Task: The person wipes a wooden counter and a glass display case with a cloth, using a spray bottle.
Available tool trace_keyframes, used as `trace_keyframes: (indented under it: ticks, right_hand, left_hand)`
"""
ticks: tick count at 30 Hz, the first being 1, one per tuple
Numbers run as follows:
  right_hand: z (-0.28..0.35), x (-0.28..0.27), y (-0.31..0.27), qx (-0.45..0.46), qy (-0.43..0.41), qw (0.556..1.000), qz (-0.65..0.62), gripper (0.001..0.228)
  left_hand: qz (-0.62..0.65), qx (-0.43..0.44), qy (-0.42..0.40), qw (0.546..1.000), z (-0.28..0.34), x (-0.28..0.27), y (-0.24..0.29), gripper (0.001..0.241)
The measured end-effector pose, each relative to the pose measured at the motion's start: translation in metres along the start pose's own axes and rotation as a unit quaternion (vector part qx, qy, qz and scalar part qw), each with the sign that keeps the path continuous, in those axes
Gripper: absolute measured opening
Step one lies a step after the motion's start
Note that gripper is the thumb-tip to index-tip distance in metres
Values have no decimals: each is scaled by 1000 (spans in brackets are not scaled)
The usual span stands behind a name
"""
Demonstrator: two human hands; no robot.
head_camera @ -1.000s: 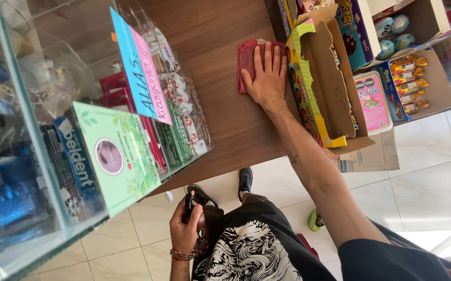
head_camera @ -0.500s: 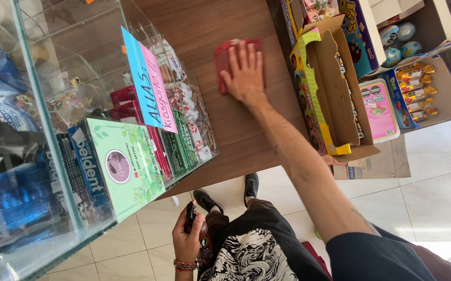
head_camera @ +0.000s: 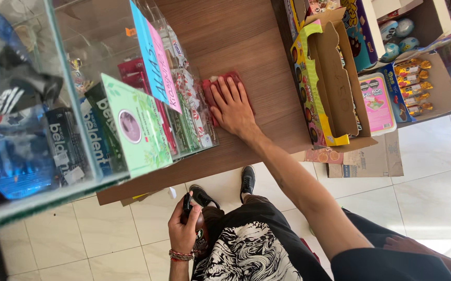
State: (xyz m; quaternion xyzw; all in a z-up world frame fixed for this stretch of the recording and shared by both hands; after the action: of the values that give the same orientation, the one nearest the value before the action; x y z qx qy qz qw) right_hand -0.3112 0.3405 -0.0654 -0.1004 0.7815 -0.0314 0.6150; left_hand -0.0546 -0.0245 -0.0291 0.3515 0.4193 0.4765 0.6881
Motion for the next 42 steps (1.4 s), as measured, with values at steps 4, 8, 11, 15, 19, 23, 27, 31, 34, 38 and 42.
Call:
trace_keyframes:
  ticks: [4,8,11,15,19,23,27,31,34,38,42]
  right_hand:
    - [63,-18,-20,20,-35,999,10,82]
    - [124,-37,-42,46,-61,996,41,86]
    - [166,-57,-42,54,-62,995,49,89]
    - [216,-50,5,156,-82,983,45,98]
    - [238,-53,42,236,-118,964,35,100]
    - [235,-61,37,249,-28,966,68,94]
    - [234,-42,21,268,-42,961,57,93]
    - [226,-28,-16,247,-37,967,57,93]
    - [216,-19,-56,226,-37,971,71,94]
    - [197,-2,-127,201,-44,976,70,94]
    - [186,21,-195,187,-68,978,65,93]
  left_hand:
    - [-8,-21,-14,1000,-10,3,-2,62]
    - [-38,20,-42,998,-21,4,9,59]
    - [-44,42,-61,996,-25,5,15,55]
    - [-34,33,-61,997,-32,-2,10,58]
    - [-35,37,-51,997,-31,-7,5,60]
    - [-33,50,-50,997,-31,-14,2,59]
    - [-33,64,-59,996,-33,-28,1,60]
    - [-32,80,-59,995,-36,-52,5,55]
    - [-12,100,-53,993,-33,-79,8,53]
    - [-24,71,-36,997,-30,-128,-4,58]
    - [-14,63,-19,998,-24,-180,-26,59]
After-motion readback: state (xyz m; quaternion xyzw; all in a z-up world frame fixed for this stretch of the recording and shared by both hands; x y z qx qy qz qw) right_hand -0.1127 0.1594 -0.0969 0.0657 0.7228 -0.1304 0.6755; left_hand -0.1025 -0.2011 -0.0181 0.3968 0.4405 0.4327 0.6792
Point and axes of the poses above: each hand's wrist, its own z-axis away from the middle knuckle, its own x-axis out of the palm, y = z × x, the point moved 8 cm from there along -z, towards the middle knuckle, and after that the axes turned 6 degrees about -y, right-handed, at the moved point
